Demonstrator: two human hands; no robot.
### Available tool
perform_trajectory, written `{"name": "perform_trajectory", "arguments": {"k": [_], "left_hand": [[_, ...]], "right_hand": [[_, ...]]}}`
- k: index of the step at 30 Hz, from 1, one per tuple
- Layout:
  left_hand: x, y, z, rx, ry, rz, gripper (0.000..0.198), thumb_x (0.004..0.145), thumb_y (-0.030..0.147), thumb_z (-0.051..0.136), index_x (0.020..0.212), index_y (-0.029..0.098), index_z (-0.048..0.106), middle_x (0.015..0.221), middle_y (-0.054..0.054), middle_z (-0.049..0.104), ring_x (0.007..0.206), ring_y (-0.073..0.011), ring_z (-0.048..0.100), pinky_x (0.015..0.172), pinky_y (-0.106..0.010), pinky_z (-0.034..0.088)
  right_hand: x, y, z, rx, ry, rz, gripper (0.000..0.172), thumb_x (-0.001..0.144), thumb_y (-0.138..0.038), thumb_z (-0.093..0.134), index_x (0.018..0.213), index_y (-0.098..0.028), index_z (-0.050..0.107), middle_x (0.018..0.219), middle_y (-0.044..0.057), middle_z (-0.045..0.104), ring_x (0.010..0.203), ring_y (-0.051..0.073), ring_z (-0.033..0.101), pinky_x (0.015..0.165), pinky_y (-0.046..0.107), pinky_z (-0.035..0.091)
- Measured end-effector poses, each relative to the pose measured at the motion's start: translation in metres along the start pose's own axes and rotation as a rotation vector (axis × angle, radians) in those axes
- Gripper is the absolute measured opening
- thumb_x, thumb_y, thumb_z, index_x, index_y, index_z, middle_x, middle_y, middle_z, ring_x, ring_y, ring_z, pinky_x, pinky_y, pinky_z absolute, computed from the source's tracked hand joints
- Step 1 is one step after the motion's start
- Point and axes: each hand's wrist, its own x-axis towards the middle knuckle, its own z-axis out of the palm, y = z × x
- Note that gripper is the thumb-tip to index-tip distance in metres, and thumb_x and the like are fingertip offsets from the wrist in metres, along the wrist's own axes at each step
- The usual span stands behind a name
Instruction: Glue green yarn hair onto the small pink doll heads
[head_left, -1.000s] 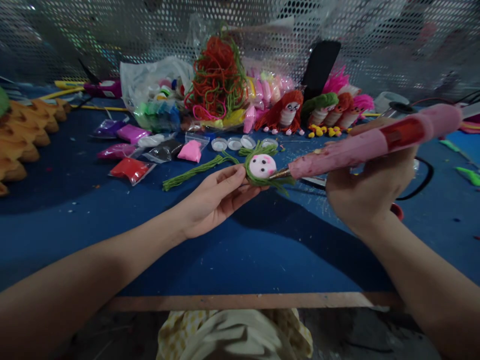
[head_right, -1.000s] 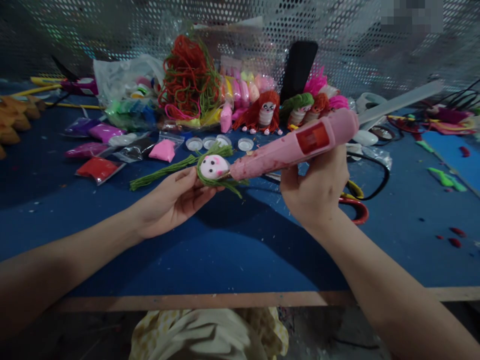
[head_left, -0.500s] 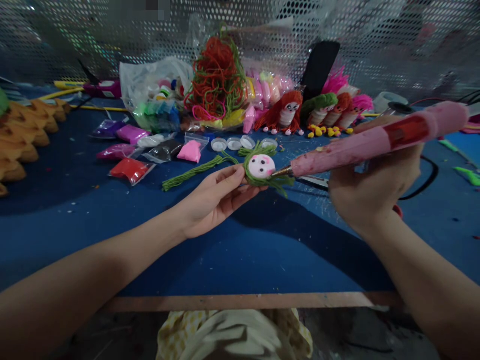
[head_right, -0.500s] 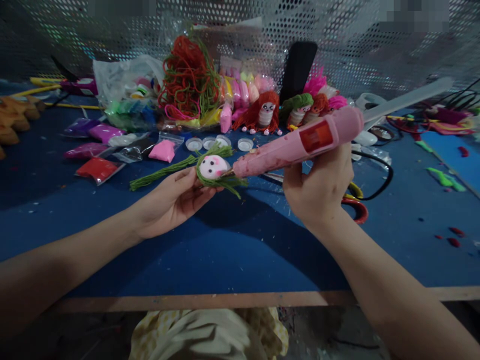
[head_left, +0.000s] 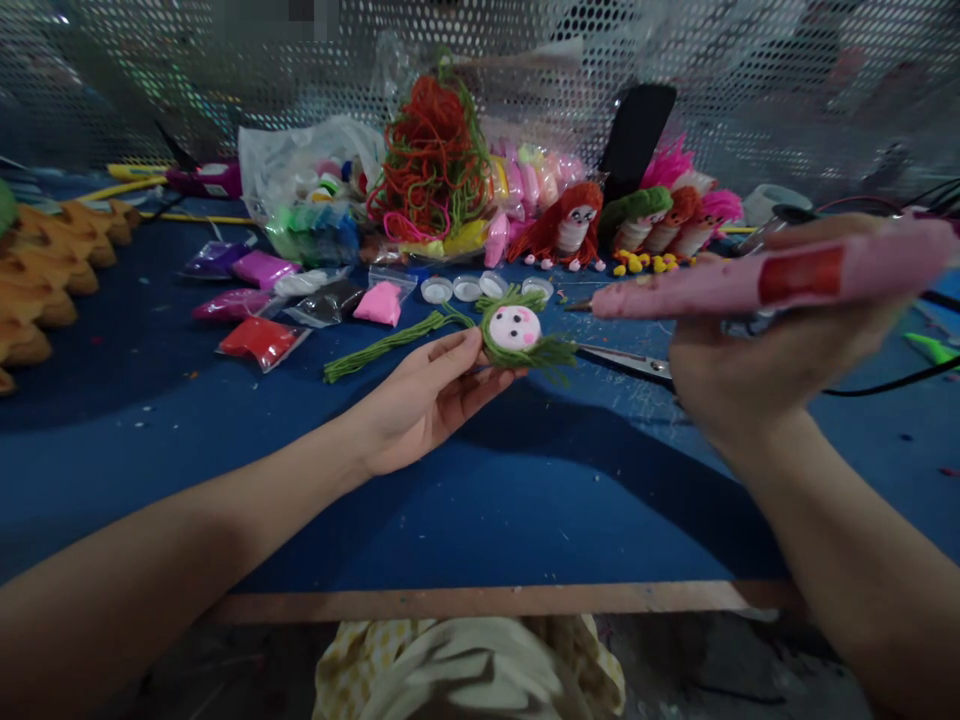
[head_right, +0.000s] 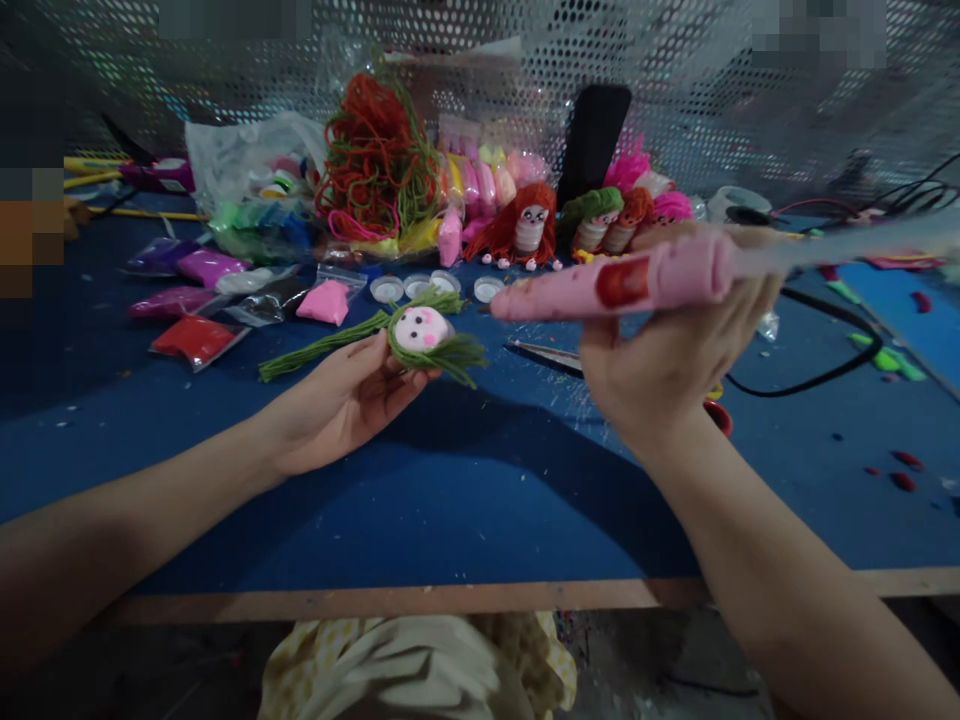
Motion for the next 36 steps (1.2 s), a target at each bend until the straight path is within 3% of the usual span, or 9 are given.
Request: {"name": "perform_trajectory", "arguments": {"k": [3,6,8,10,12,14,16,19,36], "left_hand": [[0.000,0.001,-0.001,-0.013,-0.015,0.002,0.014,0.098,0.018,0.058,0.093,0.014,0.071,0.087,-0.004,0.076,0.079,-0.0103,0.075,0.081,-0.017,0.062],[0.000,0.001,-0.002,-0.024,-0.001,-0.001,0.014,0.098,0.018,0.059,0.089,0.013,0.070,0.081,-0.003,0.075,0.074,-0.0097,0.075,0.074,-0.016,0.062],[0.000,0.000,-0.002,-0.021,-0.005,-0.005,0.014,0.097,0.018,0.060,0.089,0.013,0.069,0.081,-0.003,0.075,0.073,-0.0095,0.075,0.073,-0.016,0.062],[-0.001,-0.001,-0.002,-0.022,-0.015,0.000,0.013,0.097,0.018,0.060,0.091,0.014,0.070,0.082,-0.003,0.076,0.074,-0.0097,0.075,0.076,-0.017,0.062],[-0.002,-0.002,-0.001,-0.037,-0.030,0.011,0.015,0.098,0.016,0.058,0.090,0.014,0.070,0.082,-0.003,0.076,0.076,-0.0099,0.075,0.079,-0.018,0.062],[-0.003,-0.003,0.000,-0.056,-0.057,0.019,0.017,0.098,0.014,0.057,0.089,0.014,0.070,0.086,-0.004,0.077,0.078,-0.0098,0.075,0.080,-0.018,0.062],[-0.003,-0.003,0.000,-0.062,-0.071,0.016,0.016,0.097,0.013,0.058,0.089,0.014,0.071,0.089,-0.004,0.078,0.079,-0.0091,0.075,0.082,-0.017,0.061],[-0.003,-0.005,-0.001,-0.054,-0.071,0.012,0.011,0.096,0.013,0.061,0.092,0.014,0.072,0.089,-0.003,0.077,0.077,-0.0077,0.074,0.086,-0.018,0.060],[-0.003,-0.006,-0.002,-0.012,-0.095,-0.001,0.005,0.092,0.016,0.068,0.096,0.015,0.071,0.091,-0.001,0.075,0.082,-0.0076,0.074,0.086,-0.017,0.060]], "right_hand": [[-0.001,0.033,0.022,-0.227,-0.038,-0.012,0.064,0.066,-0.042,0.080,0.117,-0.015,0.054,0.128,0.026,0.057,0.125,0.045,0.052,0.104,0.065,0.035],[0.001,0.055,0.041,-0.319,-0.379,0.230,0.038,0.064,-0.044,0.078,0.080,-0.020,0.053,0.089,0.018,0.066,0.091,0.036,0.064,0.084,0.055,0.046],[0.005,0.056,0.044,-0.344,-0.523,0.348,0.043,0.062,-0.044,0.079,0.062,-0.024,0.041,0.070,0.014,0.061,0.077,0.031,0.063,0.076,0.052,0.046],[0.011,0.038,0.036,-0.316,-0.479,0.312,0.043,0.064,-0.040,0.080,0.059,-0.025,0.040,0.069,0.013,0.062,0.078,0.030,0.063,0.077,0.050,0.046],[0.016,0.004,0.021,-0.096,-0.289,0.039,0.023,0.073,-0.031,0.075,0.070,-0.023,0.054,0.079,0.012,0.069,0.081,0.027,0.063,0.080,0.048,0.046],[0.017,-0.038,0.002,0.140,-0.251,-0.224,0.004,0.087,-0.022,0.064,0.084,-0.023,0.062,0.085,0.008,0.072,0.084,0.023,0.065,0.081,0.043,0.048],[0.014,-0.075,-0.013,0.377,-0.226,-0.386,0.011,0.084,-0.027,0.072,0.087,-0.025,0.062,0.078,0.002,0.070,0.074,0.020,0.066,0.076,0.041,0.050],[0.004,-0.106,-0.023,0.361,-0.276,-0.402,0.021,0.081,-0.040,0.079,0.088,-0.028,0.063,0.080,0.002,0.072,0.078,0.024,0.067,0.074,0.043,0.051],[-0.001,-0.111,-0.027,0.397,-0.281,-0.378,0.023,0.082,-0.013,0.074,0.094,-0.032,0.070,0.076,-0.001,0.074,0.072,0.022,0.066,0.065,0.040,0.054]]}}
